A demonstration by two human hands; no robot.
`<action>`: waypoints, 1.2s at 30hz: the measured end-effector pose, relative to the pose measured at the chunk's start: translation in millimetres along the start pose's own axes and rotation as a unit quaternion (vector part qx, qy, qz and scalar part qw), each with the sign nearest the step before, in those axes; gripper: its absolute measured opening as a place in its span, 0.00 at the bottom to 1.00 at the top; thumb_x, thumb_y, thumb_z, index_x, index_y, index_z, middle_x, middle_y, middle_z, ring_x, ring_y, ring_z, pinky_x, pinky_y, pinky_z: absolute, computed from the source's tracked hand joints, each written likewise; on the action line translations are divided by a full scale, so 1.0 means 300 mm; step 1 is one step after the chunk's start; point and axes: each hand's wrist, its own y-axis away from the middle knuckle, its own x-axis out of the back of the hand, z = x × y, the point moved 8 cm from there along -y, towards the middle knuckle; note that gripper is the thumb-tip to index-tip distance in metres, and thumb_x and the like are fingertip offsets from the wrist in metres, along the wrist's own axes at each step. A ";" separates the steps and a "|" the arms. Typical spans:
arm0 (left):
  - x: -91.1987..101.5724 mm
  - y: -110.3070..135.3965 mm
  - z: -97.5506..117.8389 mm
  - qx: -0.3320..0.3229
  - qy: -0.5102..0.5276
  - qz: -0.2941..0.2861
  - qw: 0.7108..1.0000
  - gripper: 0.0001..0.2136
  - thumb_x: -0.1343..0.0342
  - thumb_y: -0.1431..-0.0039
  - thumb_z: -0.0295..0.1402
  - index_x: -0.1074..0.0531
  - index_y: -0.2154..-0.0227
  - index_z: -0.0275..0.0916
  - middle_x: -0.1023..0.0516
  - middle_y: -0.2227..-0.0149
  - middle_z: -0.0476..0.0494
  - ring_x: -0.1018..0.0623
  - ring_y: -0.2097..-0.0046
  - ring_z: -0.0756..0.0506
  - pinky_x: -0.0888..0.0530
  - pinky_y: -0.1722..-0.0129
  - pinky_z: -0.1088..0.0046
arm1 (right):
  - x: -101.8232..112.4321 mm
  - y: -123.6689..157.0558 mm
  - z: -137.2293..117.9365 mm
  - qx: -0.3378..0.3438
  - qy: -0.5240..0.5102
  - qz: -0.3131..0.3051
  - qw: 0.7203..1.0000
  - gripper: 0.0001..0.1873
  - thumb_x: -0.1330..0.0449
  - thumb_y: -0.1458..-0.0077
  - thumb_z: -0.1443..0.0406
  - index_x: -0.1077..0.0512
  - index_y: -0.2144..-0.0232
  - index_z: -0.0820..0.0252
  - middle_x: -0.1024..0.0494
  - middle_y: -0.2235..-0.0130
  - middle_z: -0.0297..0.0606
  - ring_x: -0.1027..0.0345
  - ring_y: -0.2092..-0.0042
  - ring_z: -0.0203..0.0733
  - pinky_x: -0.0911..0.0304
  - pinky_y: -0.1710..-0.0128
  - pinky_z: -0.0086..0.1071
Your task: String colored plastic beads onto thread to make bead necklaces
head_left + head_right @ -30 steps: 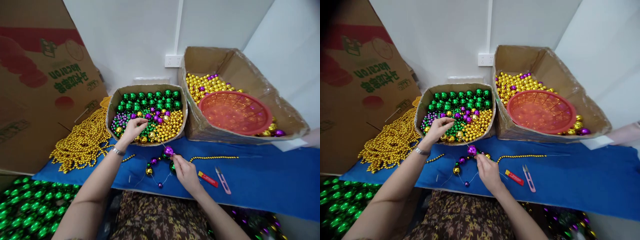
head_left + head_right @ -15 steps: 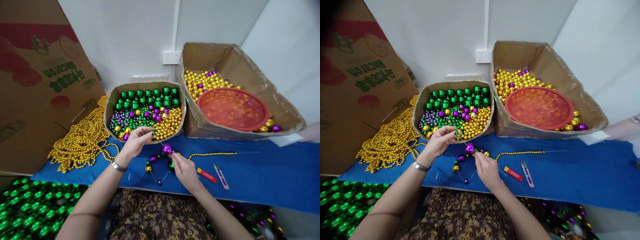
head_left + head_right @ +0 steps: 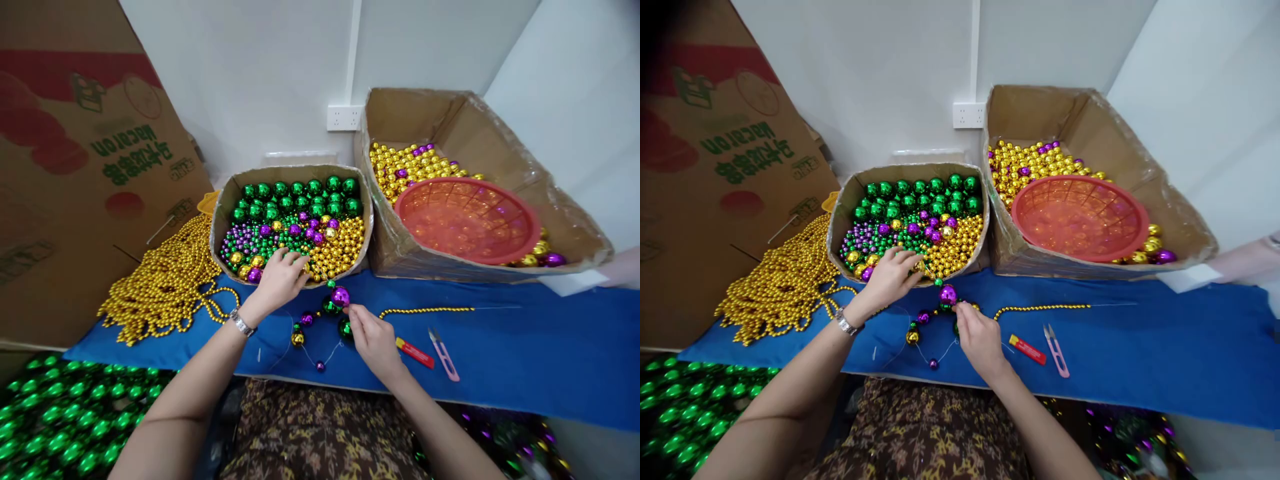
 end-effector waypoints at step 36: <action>-0.027 0.071 -0.002 0.147 0.448 0.076 0.879 0.18 0.38 0.46 0.36 0.31 0.54 0.40 0.25 0.54 0.40 0.25 0.53 0.46 0.24 0.57 0.70 | -0.033 0.004 0.004 -0.016 -0.042 -0.028 0.999 0.14 0.54 0.34 0.64 0.30 0.53 0.58 0.25 0.63 0.41 0.28 0.62 0.41 0.32 0.61 0.32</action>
